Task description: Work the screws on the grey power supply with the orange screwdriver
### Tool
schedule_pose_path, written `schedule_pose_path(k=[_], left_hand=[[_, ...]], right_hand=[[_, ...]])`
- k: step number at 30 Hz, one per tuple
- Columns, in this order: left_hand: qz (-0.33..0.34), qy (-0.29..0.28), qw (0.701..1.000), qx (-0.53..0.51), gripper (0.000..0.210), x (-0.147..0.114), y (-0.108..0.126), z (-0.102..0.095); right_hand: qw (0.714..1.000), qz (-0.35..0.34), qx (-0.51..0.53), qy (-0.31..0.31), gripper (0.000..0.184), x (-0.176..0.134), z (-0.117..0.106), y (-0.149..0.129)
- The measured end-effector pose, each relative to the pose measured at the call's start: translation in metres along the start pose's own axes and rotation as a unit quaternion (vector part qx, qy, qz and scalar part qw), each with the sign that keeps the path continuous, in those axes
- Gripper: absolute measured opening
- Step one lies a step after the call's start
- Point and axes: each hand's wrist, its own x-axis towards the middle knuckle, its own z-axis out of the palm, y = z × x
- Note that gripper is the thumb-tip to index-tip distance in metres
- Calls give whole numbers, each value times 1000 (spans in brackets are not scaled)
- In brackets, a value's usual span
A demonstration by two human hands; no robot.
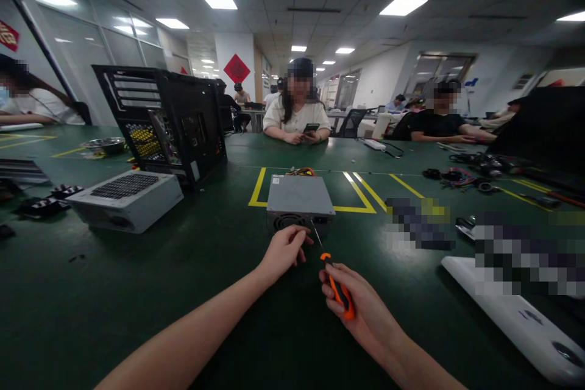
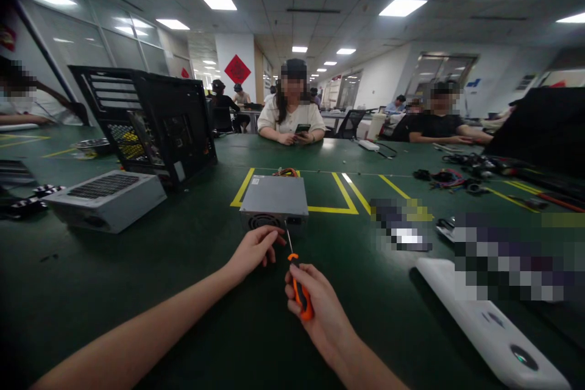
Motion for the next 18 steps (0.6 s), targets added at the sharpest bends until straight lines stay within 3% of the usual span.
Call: schedule_pose_path(k=[4, 8, 14, 18], left_hand=[[-60, 36, 990, -124, 28, 10, 9, 19], [-78, 68, 970, -221, 25, 14, 14, 31], [-62, 68, 961, -260, 27, 11, 11, 27], [-54, 73, 961, -262, 27, 12, 10, 25]], right_hand=[[1000, 14, -6, 13, 15, -4, 2, -3], [999, 33, 6, 12, 17, -5, 1, -5], [1000, -11, 15, 3, 10, -7, 0, -6], [1000, 2, -16, 19, 7, -9, 1, -8]])
